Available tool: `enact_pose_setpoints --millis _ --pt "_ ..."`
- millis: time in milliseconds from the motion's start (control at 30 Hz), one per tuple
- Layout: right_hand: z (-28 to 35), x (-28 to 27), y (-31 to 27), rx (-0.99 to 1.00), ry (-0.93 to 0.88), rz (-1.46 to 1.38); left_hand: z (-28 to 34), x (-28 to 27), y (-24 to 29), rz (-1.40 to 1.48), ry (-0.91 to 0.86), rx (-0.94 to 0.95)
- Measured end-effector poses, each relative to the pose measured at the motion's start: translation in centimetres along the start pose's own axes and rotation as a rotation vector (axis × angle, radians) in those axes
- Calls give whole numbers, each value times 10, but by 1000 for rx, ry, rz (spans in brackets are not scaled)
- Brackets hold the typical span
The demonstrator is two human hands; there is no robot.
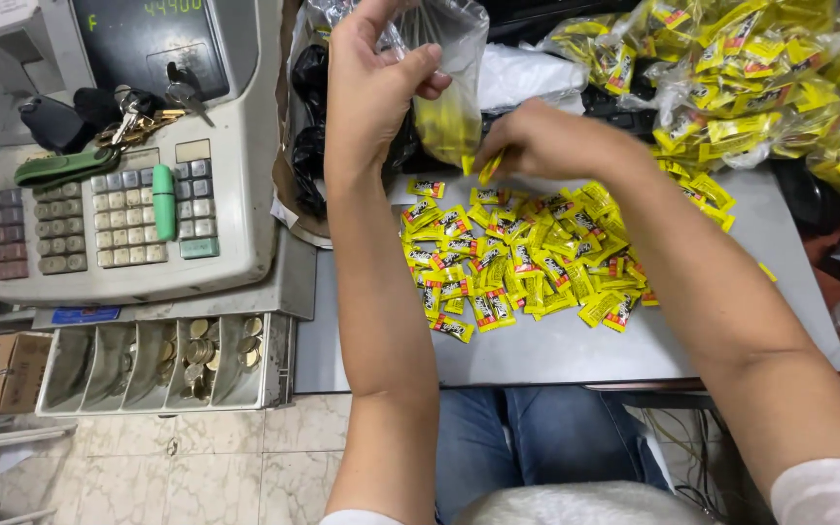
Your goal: The person places individual yellow candy packets into a small clear plastic bag, picking them up from a pile on the desk and filling the bag.
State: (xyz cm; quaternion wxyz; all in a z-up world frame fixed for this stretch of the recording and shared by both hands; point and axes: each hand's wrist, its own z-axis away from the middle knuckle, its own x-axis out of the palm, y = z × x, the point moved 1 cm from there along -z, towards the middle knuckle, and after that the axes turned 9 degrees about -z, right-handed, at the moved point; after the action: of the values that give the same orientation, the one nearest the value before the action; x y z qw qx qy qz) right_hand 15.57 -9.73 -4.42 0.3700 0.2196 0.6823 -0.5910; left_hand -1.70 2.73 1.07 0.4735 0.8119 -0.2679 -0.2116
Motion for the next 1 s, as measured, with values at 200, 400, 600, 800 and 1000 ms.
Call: enact_pose_setpoints --millis 200,400,600,800,1000 --pt "63 -62 -39 -212 358 -421 0 9 8 -89 -140 -141" --pt "72 -70 -57 -357 502 -170 7 32 2 -67 -396 -120" --pt "71 -68 -53 -273 554 -190 12 40 14 -97 -484 -91" --pt "74 -70 -51 -198 524 -219 13 47 21 -141 -534 -66" --pt "71 -68 -53 -61 532 -204 14 55 15 -93 -549 -78"
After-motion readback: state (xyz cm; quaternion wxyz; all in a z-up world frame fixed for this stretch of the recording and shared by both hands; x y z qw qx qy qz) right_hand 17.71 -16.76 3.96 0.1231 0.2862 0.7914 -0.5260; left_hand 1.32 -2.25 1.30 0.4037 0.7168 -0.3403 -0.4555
